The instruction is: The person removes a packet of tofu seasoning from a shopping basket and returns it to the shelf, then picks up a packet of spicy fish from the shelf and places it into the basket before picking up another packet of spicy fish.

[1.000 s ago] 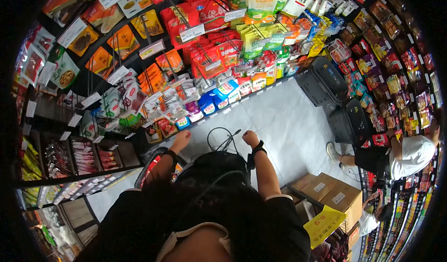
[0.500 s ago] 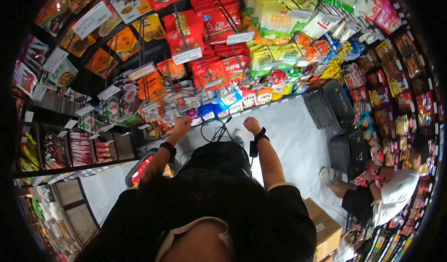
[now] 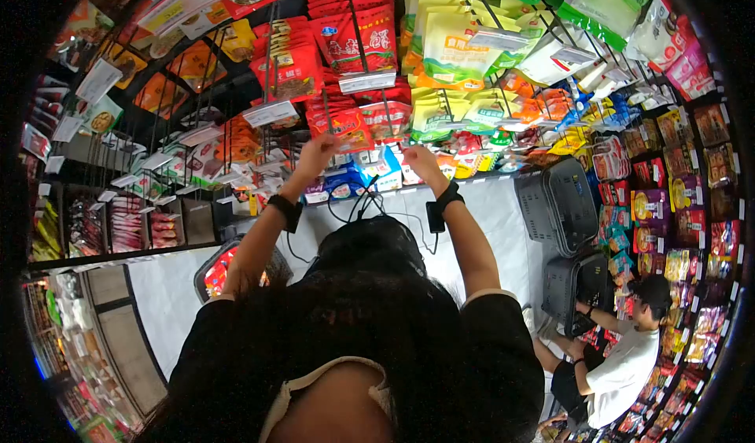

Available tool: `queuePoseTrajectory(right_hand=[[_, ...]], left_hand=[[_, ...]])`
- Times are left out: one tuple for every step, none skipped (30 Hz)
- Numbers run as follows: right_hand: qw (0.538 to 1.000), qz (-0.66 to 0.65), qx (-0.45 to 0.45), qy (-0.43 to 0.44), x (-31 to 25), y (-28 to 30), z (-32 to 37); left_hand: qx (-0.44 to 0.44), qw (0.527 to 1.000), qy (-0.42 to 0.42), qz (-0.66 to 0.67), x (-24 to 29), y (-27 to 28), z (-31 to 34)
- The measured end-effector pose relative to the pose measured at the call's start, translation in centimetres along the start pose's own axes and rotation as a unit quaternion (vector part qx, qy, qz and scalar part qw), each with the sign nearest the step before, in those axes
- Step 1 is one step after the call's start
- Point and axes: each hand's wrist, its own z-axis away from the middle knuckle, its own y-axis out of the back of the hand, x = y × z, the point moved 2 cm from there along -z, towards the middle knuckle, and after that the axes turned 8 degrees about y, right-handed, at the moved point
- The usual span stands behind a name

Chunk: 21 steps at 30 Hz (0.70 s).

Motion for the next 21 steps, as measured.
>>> queuePoseTrajectory(right_hand=[[0.998, -0.048, -0.042, -0.009, -1.3, 0.7, -1.2], [0.996, -0.074, -0.053, -0.002, -2.9, 1.4, -2.3], [0.993, -0.099, -0.064, 0.006, -4.3, 1.8, -3.6], [0.993, -0.101, -0.048, 0.044, -5.3, 2.3, -5.1], [0.991, -0.104, -0.032, 0.081, -6.0, 2.5, -6.6], [0.993, -0.091, 0.011, 0.081, -6.2, 2.5, -8.4], [0.994, -0.088, 0.014, 0.068, -6.4, 2.7, -9.8], [0.995, -0.085, 0.017, 0.056, -8.2, 3.4, -10.9], [0.995, -0.082, 0.021, 0.044, -9.2, 3.8, -11.9], [0.995, -0.066, 0.043, 0.060, -10.0, 4.0, -12.6], [0.994, -0.051, 0.066, 0.075, -10.2, 4.0, -13.3], [0.991, -0.035, 0.089, 0.090, -10.3, 4.1, -13.8], [0.990, -0.039, 0.084, 0.102, -10.4, 4.1, -14.1], [0.989, -0.044, 0.080, 0.114, -9.9, 3.9, -14.7], [0.988, -0.049, 0.076, 0.125, -9.6, 3.6, -15.3], [0.978, -0.075, 0.098, 0.166, -9.1, 3.5, -15.9], [0.976, -0.079, 0.105, 0.174, -8.7, 3.4, -16.5], [0.973, -0.082, 0.112, 0.182, -8.3, 3.3, -17.1], [0.971, -0.085, 0.119, 0.190, -7.8, 3.2, -17.7], [0.975, -0.078, 0.120, 0.172, -7.6, 3.2, -18.3], [0.975, -0.097, 0.120, 0.162, -7.3, 3.2, -18.5]], left_hand=[[0.009, 1.000, -0.013, -0.011, 0.4, 0.1, -1.3], [0.025, 0.999, -0.034, -0.008, 0.6, 0.2, -2.7], [0.043, 0.998, -0.055, -0.006, 0.7, 0.4, -4.4], [0.060, 0.995, -0.076, -0.004, 0.8, 0.7, -6.0], [0.063, 0.995, -0.071, -0.025, 1.4, 1.1, -7.3], [0.066, 0.995, -0.065, -0.046, 2.2, 1.6, -8.6], [0.069, 0.994, -0.059, -0.066, 3.0, 2.0, -9.6], [0.085, 0.992, -0.065, -0.062, 2.6, 2.2, -10.9], [0.102, 0.991, -0.071, -0.057, 2.1, 2.4, -12.1], [0.118, 0.989, -0.078, -0.053, 1.5, 2.5, -13.0], [0.125, 0.988, -0.062, -0.058, 1.5, 2.7, -13.4], [0.131, 0.988, -0.046, -0.063, 1.4, 2.9, -13.7], [0.138, 0.988, -0.030, -0.069, 1.3, 3.1, -14.0], [0.146, 0.985, -0.068, -0.055, 1.7, 3.4, -14.2], [0.143, 0.985, -0.031, -0.086, 1.8, 3.8, -14.2], [0.140, 0.983, 0.006, -0.117, 1.8, 4.3, -14.2], [0.137, 0.979, 0.043, -0.147, 2.5, 4.8, -14.0], [0.143, 0.978, 0.034, -0.148, 1.5, 5.0, -14.6], [0.149, 0.977, 0.025, -0.149, 0.3, 5.4, -15.6], [0.154, 0.976, 0.016, -0.150, 1.0, 5.7, -15.6], [0.151, 0.977, 0.054, -0.141, 1.5, 5.8, -15.7]])
